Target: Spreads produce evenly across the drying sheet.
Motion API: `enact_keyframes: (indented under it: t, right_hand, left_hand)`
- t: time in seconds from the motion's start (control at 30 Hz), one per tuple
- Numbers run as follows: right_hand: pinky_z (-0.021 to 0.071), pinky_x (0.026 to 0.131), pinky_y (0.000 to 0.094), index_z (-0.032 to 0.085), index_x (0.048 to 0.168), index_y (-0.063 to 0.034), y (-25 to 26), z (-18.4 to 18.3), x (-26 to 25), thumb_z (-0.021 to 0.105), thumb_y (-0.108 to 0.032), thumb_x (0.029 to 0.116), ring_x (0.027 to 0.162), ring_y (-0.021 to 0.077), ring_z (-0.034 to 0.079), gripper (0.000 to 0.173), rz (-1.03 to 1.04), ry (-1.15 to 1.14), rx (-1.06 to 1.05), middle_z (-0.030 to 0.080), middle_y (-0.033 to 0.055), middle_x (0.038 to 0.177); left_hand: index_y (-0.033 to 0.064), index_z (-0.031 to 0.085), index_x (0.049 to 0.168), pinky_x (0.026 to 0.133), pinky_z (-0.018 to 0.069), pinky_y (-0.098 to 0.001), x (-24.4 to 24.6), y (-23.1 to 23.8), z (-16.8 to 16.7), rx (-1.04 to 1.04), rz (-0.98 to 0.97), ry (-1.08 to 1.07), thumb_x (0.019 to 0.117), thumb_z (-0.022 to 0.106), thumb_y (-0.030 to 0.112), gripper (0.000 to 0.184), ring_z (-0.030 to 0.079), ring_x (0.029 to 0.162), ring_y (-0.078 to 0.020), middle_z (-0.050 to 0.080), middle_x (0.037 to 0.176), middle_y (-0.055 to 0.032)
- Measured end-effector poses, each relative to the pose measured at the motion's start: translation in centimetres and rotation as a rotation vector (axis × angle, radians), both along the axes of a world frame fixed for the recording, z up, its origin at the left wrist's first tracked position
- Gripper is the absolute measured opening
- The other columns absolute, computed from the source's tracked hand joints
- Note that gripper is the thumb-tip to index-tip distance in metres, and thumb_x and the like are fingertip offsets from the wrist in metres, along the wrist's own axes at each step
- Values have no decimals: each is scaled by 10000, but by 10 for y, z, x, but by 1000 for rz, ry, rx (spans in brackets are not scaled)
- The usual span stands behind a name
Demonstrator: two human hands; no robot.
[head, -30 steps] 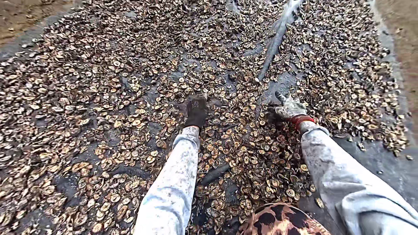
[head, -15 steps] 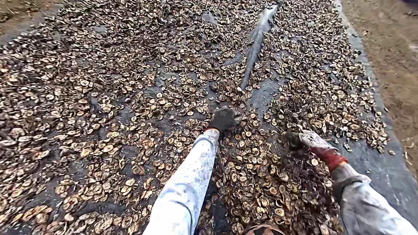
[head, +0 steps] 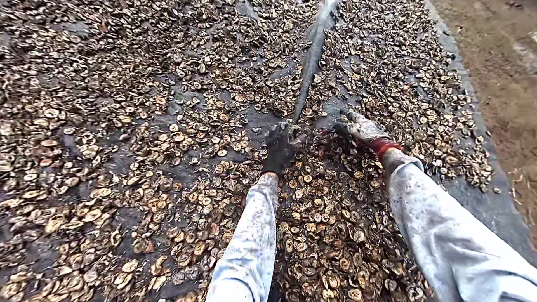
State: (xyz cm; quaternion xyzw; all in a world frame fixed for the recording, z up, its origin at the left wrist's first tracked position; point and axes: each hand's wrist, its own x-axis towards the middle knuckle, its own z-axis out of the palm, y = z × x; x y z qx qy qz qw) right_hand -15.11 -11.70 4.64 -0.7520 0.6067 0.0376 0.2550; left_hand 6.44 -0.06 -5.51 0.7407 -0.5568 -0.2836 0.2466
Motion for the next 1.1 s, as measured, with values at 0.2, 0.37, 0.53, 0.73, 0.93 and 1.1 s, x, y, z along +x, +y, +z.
enact_keyframes:
  t: [0.2, 0.37, 0.53, 0.73, 0.93, 1.1]
  right_hand:
    - [422, 974, 742, 520, 1503, -303, 41, -46, -48, 770, -443, 838, 1309, 532, 497, 724, 241, 457, -41, 525, 289, 1444]
    - [422, 979, 748, 628, 1389, -129, 79, -14, -110, 575, -305, 1036, 1227, 499, 597, 398, 75, 354, 186, 653, 266, 1304]
    - [497, 975, 554, 552, 1420, -93, 17, 3, -91, 611, -266, 1025, 1146, 341, 630, 435, -222, -263, 117, 634, 210, 1300]
    - [411, 1067, 661, 670, 1307, -84, -21, -3, -37, 597, -403, 1014, 1290, 402, 584, 438, -279, -6, -54, 653, 217, 1334]
    - [329, 1059, 772, 426, 1571, -295, 25, -47, -104, 740, -505, 856, 1423, 570, 344, 808, 85, 354, -24, 297, 298, 1620]
    - [495, 888, 693, 663, 1264, 21, 23, 8, -167, 694, -293, 959, 1086, 483, 654, 439, 600, 362, 375, 675, 298, 1184]
  left_hand:
    - [199, 428, 1572, 1216, 92, -709, 5, -7, -24, 104, -243, -257, 1011, 513, 552, 669, 130, 1564, -447, 239, 1690, -170]
    - [251, 397, 1591, 1213, 35, -709, 8, 10, -31, 41, -173, -325, 1008, 484, 589, 679, 116, 1558, -476, 244, 1678, -213]
    - [239, 360, 1609, 1214, 16, -712, -55, -6, -9, -72, -154, -300, 987, 468, 652, 755, 94, 1567, -461, 213, 1688, -213]
    - [298, 417, 1577, 1230, 68, -680, -85, 3, -24, -60, -337, -225, 988, 518, 618, 678, 126, 1575, -409, 283, 1689, -92]
    - [137, 494, 1518, 1146, 309, -690, -81, -25, 9, 168, -320, -325, 1006, 599, 359, 568, 363, 1466, -467, 426, 1577, -220]
    - [190, 203, 1651, 1085, 350, -743, -104, -58, 57, 383, -515, -347, 850, 768, 538, 1040, 340, 1451, -533, 281, 1627, -296]
